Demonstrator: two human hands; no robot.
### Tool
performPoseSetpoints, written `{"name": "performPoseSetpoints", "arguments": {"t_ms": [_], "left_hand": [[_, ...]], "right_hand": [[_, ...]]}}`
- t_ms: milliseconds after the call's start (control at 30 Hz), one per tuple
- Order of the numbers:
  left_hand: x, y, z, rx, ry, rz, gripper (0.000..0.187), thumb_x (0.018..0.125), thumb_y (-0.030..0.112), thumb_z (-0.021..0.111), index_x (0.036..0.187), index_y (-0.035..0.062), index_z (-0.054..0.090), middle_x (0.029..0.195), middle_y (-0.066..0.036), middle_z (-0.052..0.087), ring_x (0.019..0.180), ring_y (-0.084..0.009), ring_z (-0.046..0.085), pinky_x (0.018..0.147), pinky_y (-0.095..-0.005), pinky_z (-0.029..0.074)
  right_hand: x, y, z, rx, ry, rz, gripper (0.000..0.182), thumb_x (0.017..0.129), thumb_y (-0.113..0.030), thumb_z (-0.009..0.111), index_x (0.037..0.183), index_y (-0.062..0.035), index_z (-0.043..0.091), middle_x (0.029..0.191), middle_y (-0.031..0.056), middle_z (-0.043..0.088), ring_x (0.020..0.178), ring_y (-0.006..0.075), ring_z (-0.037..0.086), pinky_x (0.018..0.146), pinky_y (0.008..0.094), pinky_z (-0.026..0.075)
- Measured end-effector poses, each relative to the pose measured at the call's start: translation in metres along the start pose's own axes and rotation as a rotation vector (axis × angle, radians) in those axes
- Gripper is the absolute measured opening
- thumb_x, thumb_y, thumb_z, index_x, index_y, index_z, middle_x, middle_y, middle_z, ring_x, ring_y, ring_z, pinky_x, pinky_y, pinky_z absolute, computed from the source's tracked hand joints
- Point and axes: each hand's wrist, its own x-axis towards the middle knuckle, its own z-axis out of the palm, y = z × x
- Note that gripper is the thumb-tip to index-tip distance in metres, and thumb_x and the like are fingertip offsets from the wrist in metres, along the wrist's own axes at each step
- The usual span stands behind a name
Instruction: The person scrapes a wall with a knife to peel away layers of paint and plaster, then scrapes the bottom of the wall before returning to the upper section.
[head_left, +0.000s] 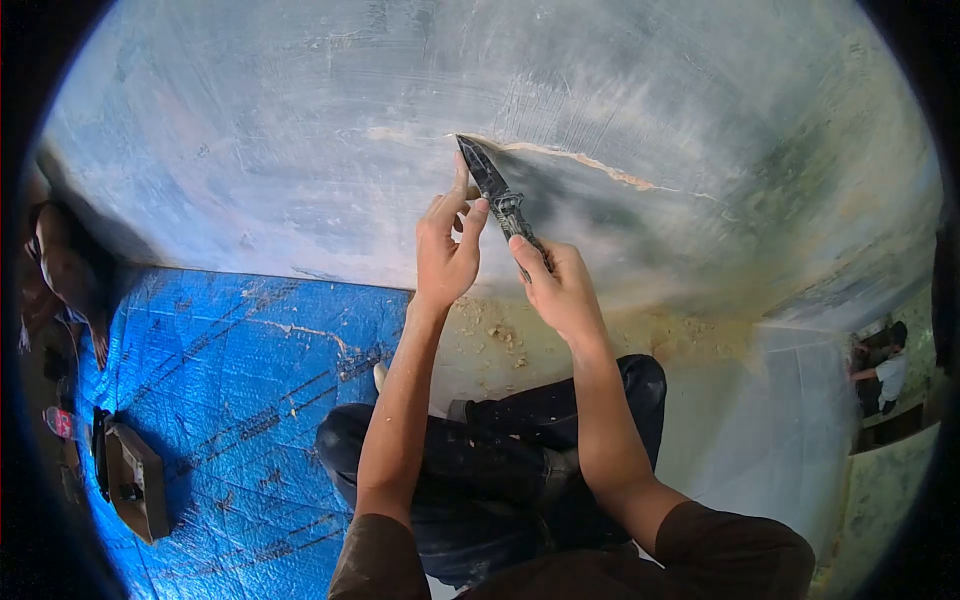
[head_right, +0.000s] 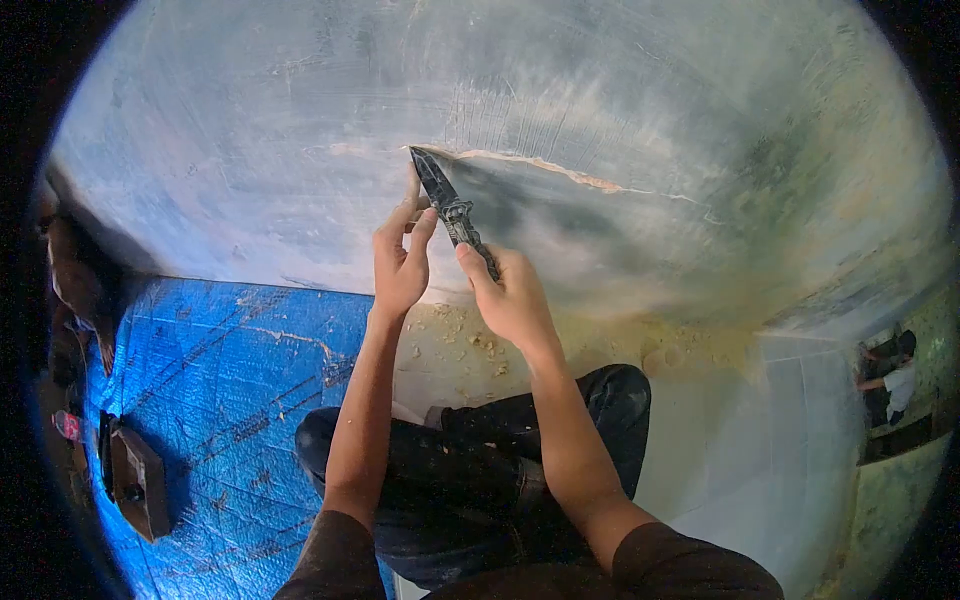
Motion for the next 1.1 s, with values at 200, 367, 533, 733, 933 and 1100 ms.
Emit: {"name": "performPoseSetpoints", "arguments": {"t_ms": [200, 367, 533, 733, 933, 1100], "left_hand": [[0.003, 0.014, 0.000, 0.111, 0.019, 0.009, 0.056, 0.097, 0.015, 0.061, 0.148, -0.0003, 0.042, 0.097, -0.012, 0.073, 0.082, -0.0138, 0.060, 0.071, -0.0297, 0.047], [0.002, 0.014, 0.009, 0.155, 0.051, 0.038, 0.056, 0.098, 0.016, 0.062, 0.148, 0.0005, 0.042, 0.097, -0.014, 0.074, 0.077, -0.0126, 0.061, 0.067, -0.0280, 0.049], [0.002, 0.018, 0.014, 0.143, 0.117, -0.030, 0.056, 0.100, 0.018, 0.060, 0.149, 0.0000, 0.039, 0.096, -0.014, 0.073, 0.073, -0.0117, 0.061, 0.067, -0.0280, 0.050], [0.009, 0.012, -0.007, 0.077, 0.107, -0.011, 0.060, 0.099, 0.019, 0.060, 0.151, -0.0002, 0.037, 0.097, -0.016, 0.073, 0.071, -0.0159, 0.061, 0.055, -0.0299, 0.046], [0.004, 0.004, -0.003, 0.075, 0.054, 0.077, 0.060, 0.095, 0.019, 0.067, 0.146, -0.0011, 0.044, 0.097, -0.013, 0.074, 0.071, -0.0153, 0.058, 0.057, -0.0288, 0.044], [0.003, 0.006, 0.003, 0.070, 0.033, 0.073, 0.060, 0.092, 0.019, 0.071, 0.144, -0.0019, 0.048, 0.096, -0.011, 0.074, 0.070, -0.0156, 0.057, 0.057, -0.0288, 0.043]], "right_hand": [[0.010, 0.001, -0.015, -0.011, -0.046, 0.038, 0.052, 0.099, -0.043, 0.058, 0.065, -0.0041, 0.052, 0.055, -0.0030, 0.042, 0.052, 0.0085, 0.038, 0.048, 0.0311, 0.031], [0.022, -0.002, -0.033, -0.032, -0.104, 0.042, 0.051, 0.098, -0.042, 0.060, 0.063, -0.0063, 0.051, 0.056, -0.0050, 0.042, 0.053, 0.0070, 0.037, 0.047, 0.0297, 0.028], [0.033, -0.013, -0.036, -0.181, -0.129, -0.056, 0.054, 0.097, -0.043, 0.060, 0.064, -0.0009, 0.050, 0.055, 0.0008, 0.038, 0.053, 0.0101, 0.035, 0.048, 0.0342, 0.030], [0.035, -0.036, -0.023, -0.326, -0.132, -0.124, 0.052, 0.098, -0.043, 0.059, 0.063, -0.0060, 0.049, 0.056, -0.0042, 0.039, 0.053, 0.0070, 0.035, 0.048, 0.0299, 0.028], [0.018, -0.019, -0.030, -0.239, -0.089, -0.035, 0.052, 0.097, -0.041, 0.061, 0.066, -0.0008, 0.051, 0.055, -0.0007, 0.037, 0.054, 0.0097, 0.034, 0.048, 0.0327, 0.029], [0.012, -0.018, -0.037, -0.210, -0.084, 0.025, 0.052, 0.097, -0.041, 0.061, 0.066, 0.0002, 0.052, 0.055, -0.0002, 0.038, 0.054, 0.0105, 0.035, 0.049, 0.0336, 0.030]]}}
